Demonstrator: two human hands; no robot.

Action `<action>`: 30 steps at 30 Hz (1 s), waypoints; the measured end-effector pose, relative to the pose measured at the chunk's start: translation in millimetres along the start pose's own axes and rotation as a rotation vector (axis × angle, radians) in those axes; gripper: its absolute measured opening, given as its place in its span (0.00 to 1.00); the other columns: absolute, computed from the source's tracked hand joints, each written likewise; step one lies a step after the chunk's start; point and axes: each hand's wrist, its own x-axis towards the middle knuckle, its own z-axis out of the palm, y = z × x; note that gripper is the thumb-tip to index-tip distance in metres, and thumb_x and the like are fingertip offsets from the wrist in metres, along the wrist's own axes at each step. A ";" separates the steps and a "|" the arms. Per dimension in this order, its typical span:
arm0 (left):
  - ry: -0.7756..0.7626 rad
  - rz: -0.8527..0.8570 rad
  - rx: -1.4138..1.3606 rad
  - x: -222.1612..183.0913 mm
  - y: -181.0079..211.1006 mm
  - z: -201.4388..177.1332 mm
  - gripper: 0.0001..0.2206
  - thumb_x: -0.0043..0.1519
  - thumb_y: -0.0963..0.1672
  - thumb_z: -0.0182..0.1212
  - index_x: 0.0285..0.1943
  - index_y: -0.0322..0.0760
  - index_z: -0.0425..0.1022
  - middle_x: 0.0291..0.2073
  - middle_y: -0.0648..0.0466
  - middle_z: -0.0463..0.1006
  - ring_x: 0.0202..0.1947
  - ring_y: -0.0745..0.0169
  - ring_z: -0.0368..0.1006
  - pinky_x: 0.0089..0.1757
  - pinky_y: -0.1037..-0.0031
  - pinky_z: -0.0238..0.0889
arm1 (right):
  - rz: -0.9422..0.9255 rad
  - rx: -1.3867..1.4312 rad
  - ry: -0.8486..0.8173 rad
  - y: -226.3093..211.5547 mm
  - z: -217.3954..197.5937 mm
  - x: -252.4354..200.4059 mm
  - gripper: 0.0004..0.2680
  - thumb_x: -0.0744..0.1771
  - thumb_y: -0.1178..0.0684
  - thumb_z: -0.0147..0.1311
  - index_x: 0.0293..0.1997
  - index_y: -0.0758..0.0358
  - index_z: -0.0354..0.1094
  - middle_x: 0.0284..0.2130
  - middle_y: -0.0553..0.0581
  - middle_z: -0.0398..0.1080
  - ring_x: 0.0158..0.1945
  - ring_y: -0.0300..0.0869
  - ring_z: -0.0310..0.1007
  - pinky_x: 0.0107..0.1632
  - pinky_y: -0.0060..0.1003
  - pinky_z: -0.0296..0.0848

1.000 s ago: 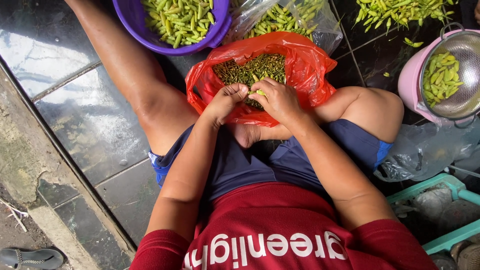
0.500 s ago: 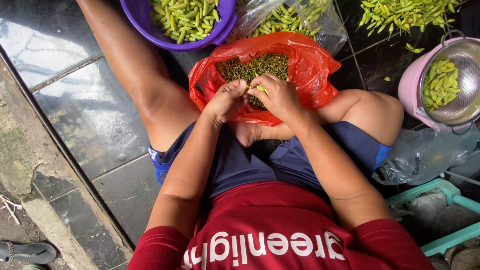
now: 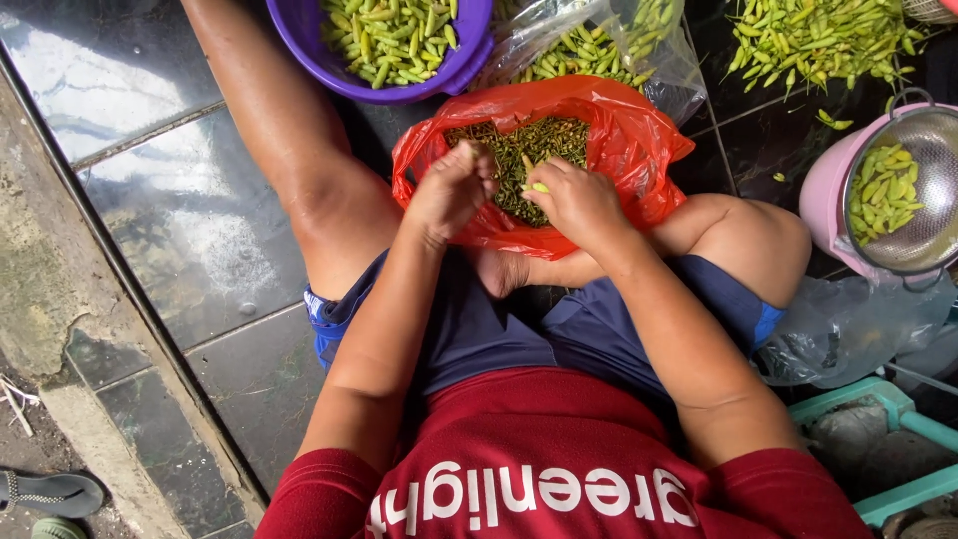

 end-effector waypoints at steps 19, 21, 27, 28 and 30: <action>0.279 -0.087 0.190 31.0 -36.5 -56.0 0.08 0.69 0.45 0.58 0.49 0.37 0.74 0.33 0.54 0.75 0.34 0.69 0.72 0.37 0.79 0.68 | 0.476 2.051 -0.066 -92.5 -67.8 148.7 0.27 0.58 0.36 0.59 0.50 0.73 0.60 0.50 0.75 0.64 0.54 0.67 0.69 0.70 0.78 0.40; 0.289 -0.092 0.173 29.2 -34.0 -55.3 0.09 0.69 0.46 0.56 0.51 0.36 0.75 0.40 0.52 0.80 0.37 0.68 0.75 0.40 0.78 0.68 | 0.350 1.693 -0.104 -98.5 -68.1 158.3 0.40 0.58 0.36 0.61 0.73 0.64 0.41 0.74 0.81 0.24 0.74 0.77 0.20 0.65 0.78 0.21; 0.340 0.103 0.426 47.6 -49.9 -67.1 0.03 0.64 0.38 0.62 0.42 0.33 0.72 0.22 0.49 0.77 0.23 0.61 0.77 0.29 0.75 0.72 | 0.163 1.229 -0.280 -54.3 -51.2 88.0 0.13 0.72 0.53 0.47 0.63 0.64 0.63 0.53 0.63 0.72 0.48 0.45 0.80 0.47 0.37 0.80; 0.348 0.097 0.420 51.6 -55.9 -69.1 0.03 0.64 0.38 0.62 0.42 0.33 0.72 0.22 0.49 0.77 0.23 0.61 0.77 0.29 0.75 0.72 | 0.170 1.230 -0.290 -37.1 -42.0 76.4 0.13 0.72 0.53 0.47 0.63 0.64 0.63 0.53 0.63 0.72 0.48 0.45 0.80 0.47 0.37 0.80; 0.370 0.251 0.750 54.3 -62.4 -77.2 0.07 0.64 0.44 0.67 0.46 0.37 0.77 0.32 0.48 0.81 0.34 0.58 0.78 0.36 0.71 0.73 | 0.330 0.915 -0.227 -6.5 -19.9 53.0 0.13 0.71 0.55 0.51 0.62 0.64 0.66 0.55 0.69 0.72 0.46 0.48 0.80 0.46 0.40 0.80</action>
